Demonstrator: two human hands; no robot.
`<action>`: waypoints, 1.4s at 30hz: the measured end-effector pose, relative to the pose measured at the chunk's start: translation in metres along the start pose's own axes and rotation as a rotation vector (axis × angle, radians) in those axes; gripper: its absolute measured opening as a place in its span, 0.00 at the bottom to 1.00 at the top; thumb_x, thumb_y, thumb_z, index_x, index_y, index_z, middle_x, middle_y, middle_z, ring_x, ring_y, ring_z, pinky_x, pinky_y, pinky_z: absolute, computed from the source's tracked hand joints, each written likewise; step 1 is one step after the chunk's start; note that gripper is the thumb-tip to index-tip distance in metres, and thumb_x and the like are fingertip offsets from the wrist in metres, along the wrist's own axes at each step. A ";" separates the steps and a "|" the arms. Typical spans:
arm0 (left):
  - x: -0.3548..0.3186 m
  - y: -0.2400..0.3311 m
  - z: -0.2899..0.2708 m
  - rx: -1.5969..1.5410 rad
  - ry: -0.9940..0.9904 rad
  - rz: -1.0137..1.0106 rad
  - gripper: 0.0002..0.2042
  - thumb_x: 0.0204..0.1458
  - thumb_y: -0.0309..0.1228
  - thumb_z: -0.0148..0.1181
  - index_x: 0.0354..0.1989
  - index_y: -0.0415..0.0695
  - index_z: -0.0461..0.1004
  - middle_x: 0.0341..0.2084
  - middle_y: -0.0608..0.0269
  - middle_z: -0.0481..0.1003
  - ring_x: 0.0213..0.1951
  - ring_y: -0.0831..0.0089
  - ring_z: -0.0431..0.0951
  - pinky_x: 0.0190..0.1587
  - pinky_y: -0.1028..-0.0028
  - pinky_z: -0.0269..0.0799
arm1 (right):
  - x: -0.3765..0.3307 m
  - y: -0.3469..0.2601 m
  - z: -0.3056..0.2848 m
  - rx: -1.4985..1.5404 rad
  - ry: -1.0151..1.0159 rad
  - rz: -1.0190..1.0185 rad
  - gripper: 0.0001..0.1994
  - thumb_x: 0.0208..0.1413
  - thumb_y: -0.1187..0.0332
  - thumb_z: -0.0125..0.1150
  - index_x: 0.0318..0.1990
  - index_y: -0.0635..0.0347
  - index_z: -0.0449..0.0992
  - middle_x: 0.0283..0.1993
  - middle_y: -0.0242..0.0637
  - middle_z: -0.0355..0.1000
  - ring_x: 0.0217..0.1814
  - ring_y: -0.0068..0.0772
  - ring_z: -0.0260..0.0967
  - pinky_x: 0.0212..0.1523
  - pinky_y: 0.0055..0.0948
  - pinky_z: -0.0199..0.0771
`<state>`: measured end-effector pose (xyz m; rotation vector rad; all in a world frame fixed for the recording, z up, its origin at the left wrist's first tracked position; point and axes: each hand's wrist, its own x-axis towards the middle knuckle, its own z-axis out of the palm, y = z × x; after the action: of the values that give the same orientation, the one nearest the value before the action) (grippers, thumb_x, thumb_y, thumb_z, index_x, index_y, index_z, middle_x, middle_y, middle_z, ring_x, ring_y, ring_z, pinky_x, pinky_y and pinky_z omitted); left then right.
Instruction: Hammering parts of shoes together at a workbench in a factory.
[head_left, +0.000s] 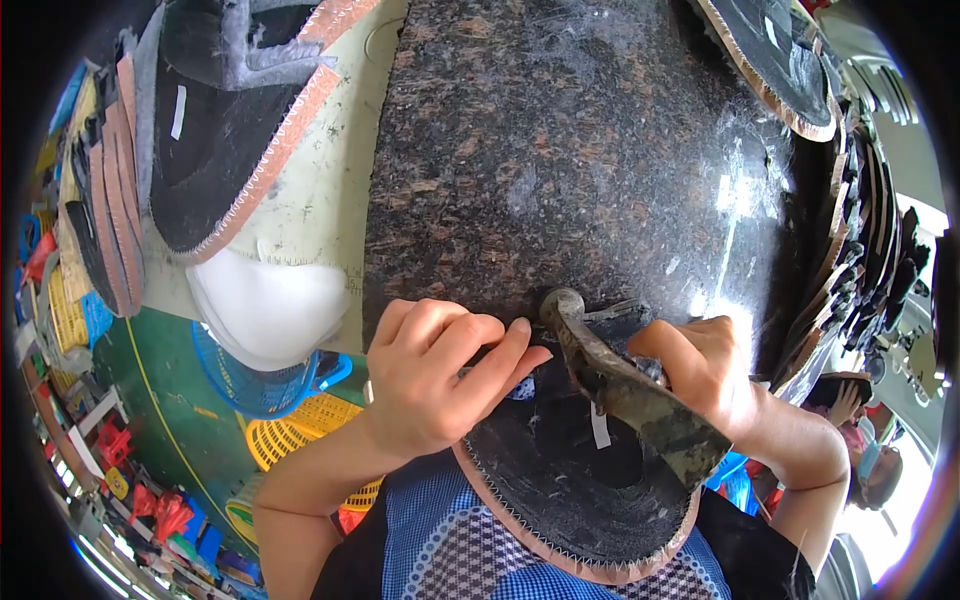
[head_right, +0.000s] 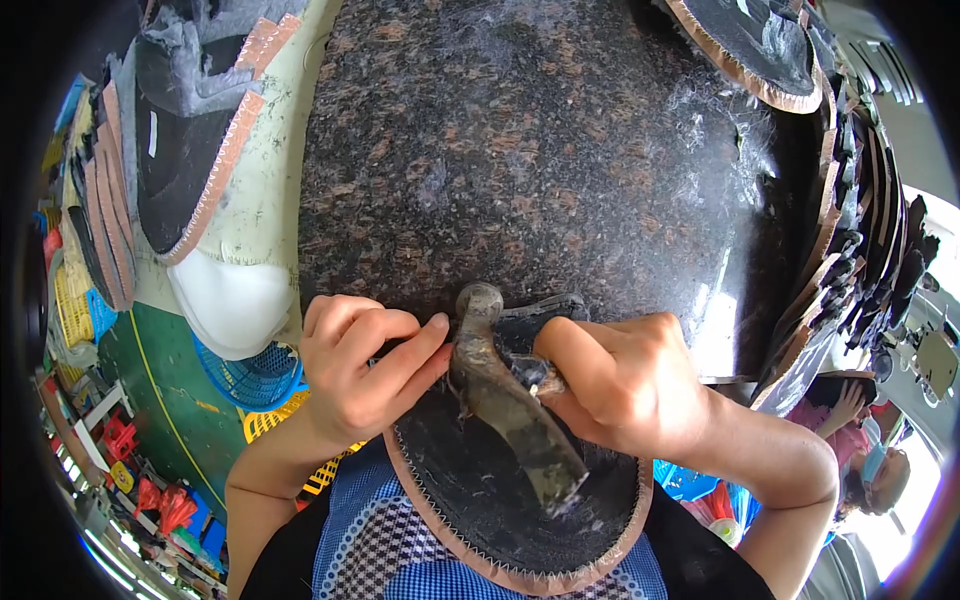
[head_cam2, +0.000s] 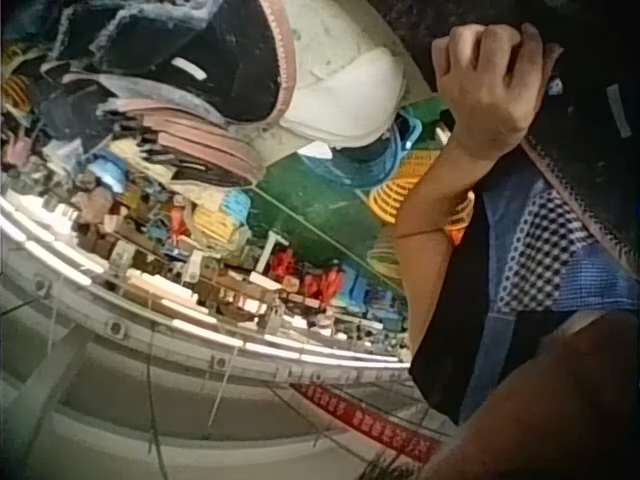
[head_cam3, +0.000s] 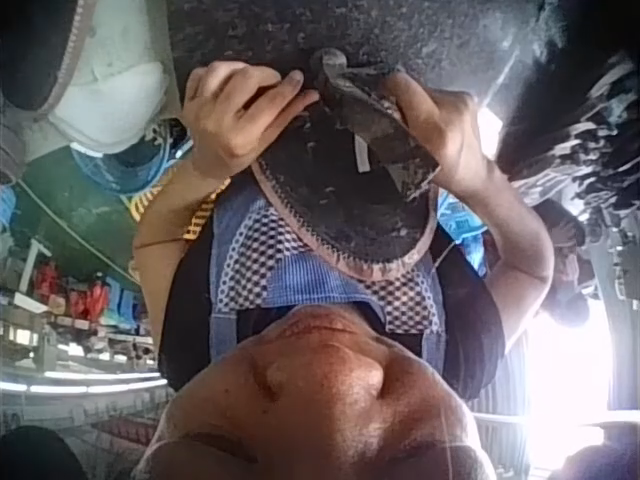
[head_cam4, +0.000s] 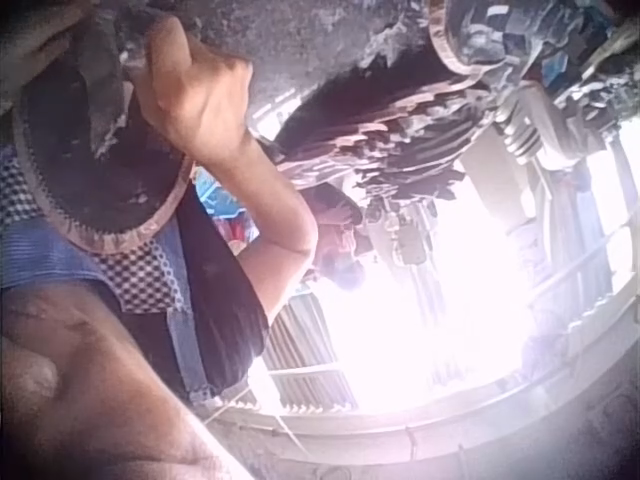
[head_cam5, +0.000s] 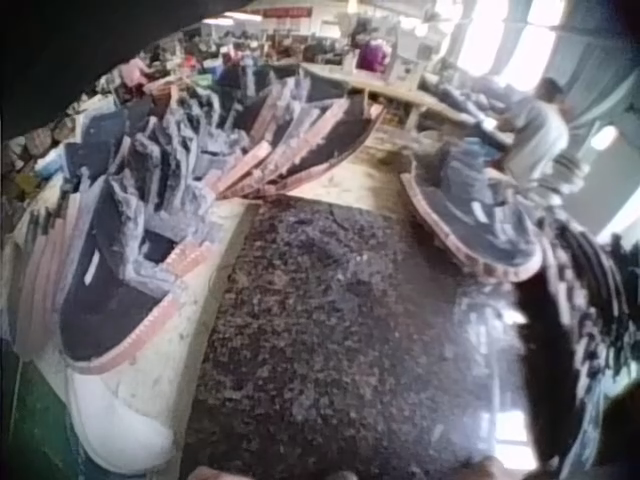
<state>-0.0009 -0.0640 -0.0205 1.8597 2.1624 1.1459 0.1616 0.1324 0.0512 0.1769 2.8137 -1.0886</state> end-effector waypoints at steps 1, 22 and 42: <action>-0.003 0.002 0.003 -0.034 0.004 -0.038 0.18 0.31 0.24 0.76 0.37 0.44 0.84 0.29 0.72 0.74 0.32 0.69 0.72 0.36 0.69 0.62 | -0.001 0.001 0.001 0.028 0.017 0.005 0.12 0.44 0.72 0.67 0.35 0.61 0.70 0.19 0.37 0.66 0.18 0.44 0.71 0.18 0.39 0.70; 0.021 0.008 -0.014 -0.007 -0.187 -0.128 0.23 0.38 0.37 0.79 0.43 0.44 0.79 0.38 0.64 0.74 0.42 0.61 0.74 0.43 0.65 0.67 | -0.042 0.017 0.013 0.459 0.487 0.475 0.14 0.71 0.63 0.52 0.30 0.57 0.67 0.18 0.25 0.61 0.16 0.17 0.58 0.15 0.24 0.53; 0.420 -0.043 0.156 -0.260 -0.282 -0.119 0.39 0.55 0.27 0.54 0.73 0.41 0.39 0.42 0.33 0.76 0.41 0.48 0.81 0.48 0.56 0.76 | -0.128 0.054 0.045 0.995 0.948 0.492 0.11 0.70 0.64 0.54 0.36 0.61 0.67 0.18 0.25 0.65 0.16 0.15 0.61 0.17 0.18 0.60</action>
<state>-0.0704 0.3794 0.0117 1.6452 1.8469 1.0151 0.2992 0.1331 0.0024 1.7171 2.1385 -2.5701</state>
